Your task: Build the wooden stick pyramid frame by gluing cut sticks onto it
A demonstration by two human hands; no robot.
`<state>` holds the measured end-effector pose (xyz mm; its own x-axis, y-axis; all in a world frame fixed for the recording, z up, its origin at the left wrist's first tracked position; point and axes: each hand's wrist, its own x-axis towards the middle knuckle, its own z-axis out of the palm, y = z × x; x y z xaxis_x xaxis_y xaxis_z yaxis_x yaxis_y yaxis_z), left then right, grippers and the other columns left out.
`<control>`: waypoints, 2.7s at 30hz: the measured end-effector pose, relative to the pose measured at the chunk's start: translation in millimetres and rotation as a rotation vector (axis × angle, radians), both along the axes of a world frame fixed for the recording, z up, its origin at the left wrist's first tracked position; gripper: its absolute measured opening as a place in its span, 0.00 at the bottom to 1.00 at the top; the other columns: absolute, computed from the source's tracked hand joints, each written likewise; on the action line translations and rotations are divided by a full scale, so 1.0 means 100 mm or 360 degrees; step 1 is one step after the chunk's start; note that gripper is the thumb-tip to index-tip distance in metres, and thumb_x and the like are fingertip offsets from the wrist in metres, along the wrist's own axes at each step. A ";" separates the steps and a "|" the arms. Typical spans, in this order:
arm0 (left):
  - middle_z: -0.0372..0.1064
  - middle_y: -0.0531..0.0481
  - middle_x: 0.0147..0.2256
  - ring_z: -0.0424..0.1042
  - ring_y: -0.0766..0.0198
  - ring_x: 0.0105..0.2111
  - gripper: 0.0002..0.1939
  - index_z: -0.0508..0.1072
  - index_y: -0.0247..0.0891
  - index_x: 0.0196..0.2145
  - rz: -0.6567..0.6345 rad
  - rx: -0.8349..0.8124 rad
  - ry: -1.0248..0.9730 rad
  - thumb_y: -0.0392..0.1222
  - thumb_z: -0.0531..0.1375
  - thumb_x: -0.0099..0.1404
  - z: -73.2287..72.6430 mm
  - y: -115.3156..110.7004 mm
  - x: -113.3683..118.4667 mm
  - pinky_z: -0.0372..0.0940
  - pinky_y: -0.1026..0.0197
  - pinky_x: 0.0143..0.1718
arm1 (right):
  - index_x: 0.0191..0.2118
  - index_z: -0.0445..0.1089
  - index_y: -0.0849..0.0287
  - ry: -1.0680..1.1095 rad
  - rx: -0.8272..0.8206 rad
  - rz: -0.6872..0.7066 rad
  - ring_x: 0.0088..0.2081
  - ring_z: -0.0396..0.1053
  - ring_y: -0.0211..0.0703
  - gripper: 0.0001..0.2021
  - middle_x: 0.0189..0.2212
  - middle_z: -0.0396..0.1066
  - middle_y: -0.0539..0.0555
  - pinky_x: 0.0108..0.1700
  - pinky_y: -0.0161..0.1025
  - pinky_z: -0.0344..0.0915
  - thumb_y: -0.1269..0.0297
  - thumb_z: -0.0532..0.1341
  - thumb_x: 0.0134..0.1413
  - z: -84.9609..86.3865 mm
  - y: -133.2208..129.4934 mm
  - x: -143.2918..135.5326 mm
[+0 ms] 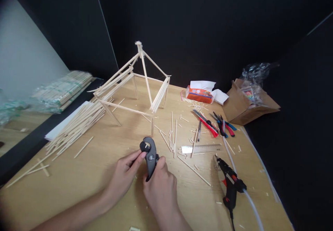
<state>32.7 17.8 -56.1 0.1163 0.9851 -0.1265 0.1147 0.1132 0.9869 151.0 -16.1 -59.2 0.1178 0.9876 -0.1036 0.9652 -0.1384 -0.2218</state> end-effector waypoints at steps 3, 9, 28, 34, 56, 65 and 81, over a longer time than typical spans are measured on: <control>0.76 0.51 0.35 0.71 0.62 0.36 0.16 0.76 0.37 0.43 0.0001 -0.0018 -0.0020 0.48 0.54 0.66 -0.02 0.00 0.00 0.63 0.68 0.37 | 0.33 0.48 0.53 0.0033 -0.0007 -0.0007 0.24 0.74 0.49 0.12 0.22 0.72 0.49 0.24 0.36 0.47 0.68 0.56 0.51 -0.01 0.01 0.00; 0.77 0.50 0.38 0.72 0.61 0.37 0.17 0.76 0.37 0.45 0.0010 0.0003 -0.0001 0.48 0.54 0.66 -0.05 0.00 0.01 0.64 0.67 0.37 | 0.34 0.49 0.53 0.0056 -0.0014 0.0002 0.24 0.74 0.49 0.12 0.23 0.73 0.50 0.23 0.36 0.47 0.69 0.56 0.52 0.00 0.01 0.01; 0.76 0.48 0.43 0.73 0.57 0.41 0.18 0.75 0.39 0.46 -0.0114 0.0139 0.0229 0.48 0.51 0.68 -0.12 0.14 -0.04 0.65 0.61 0.42 | 0.36 0.55 0.55 -0.0030 -0.0115 0.0072 0.26 0.75 0.51 0.08 0.24 0.75 0.53 0.24 0.37 0.47 0.68 0.57 0.51 0.00 0.10 0.16; 0.77 0.45 0.42 0.74 0.56 0.42 0.19 0.74 0.37 0.46 -0.0213 0.0187 0.0352 0.46 0.49 0.68 -0.14 0.22 -0.11 0.65 0.60 0.46 | 0.36 0.57 0.56 -0.0097 -0.0099 0.0105 0.28 0.75 0.52 0.09 0.26 0.75 0.53 0.25 0.36 0.47 0.69 0.58 0.49 0.03 0.15 0.24; 0.75 0.47 0.45 0.72 0.55 0.45 0.17 0.76 0.40 0.42 -0.0147 0.0281 0.0363 0.46 0.50 0.67 0.02 0.28 -0.25 0.63 0.57 0.48 | 0.42 0.64 0.59 -0.0200 -0.0168 0.0048 0.35 0.71 0.48 0.17 0.38 0.70 0.56 0.33 0.38 0.55 0.59 0.61 0.45 0.22 0.06 0.43; 0.74 0.47 0.43 0.71 0.59 0.42 0.16 0.70 0.38 0.46 -0.0046 0.0225 0.0153 0.47 0.50 0.67 0.04 0.29 -0.23 0.62 0.61 0.44 | 0.61 0.56 0.57 -0.0115 -0.0113 0.0122 0.45 0.66 0.50 0.36 0.44 0.66 0.58 0.43 0.39 0.57 0.59 0.62 0.44 0.18 0.04 0.53; 0.69 0.54 0.30 0.66 0.67 0.29 0.10 0.67 0.38 0.34 -0.0144 0.0093 -0.0071 0.47 0.54 0.64 0.09 0.24 -0.17 0.58 0.67 0.31 | 0.61 0.57 0.61 -0.0003 0.0059 0.0075 0.48 0.62 0.53 0.37 0.45 0.65 0.59 0.50 0.44 0.57 0.62 0.62 0.42 0.27 -0.02 0.61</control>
<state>15.6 42.0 -47.4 0.2091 0.9759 -0.0618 0.0776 0.0464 0.9959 211.7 -18.1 -32.7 0.0710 0.9952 -0.0667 0.9709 -0.0842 -0.2241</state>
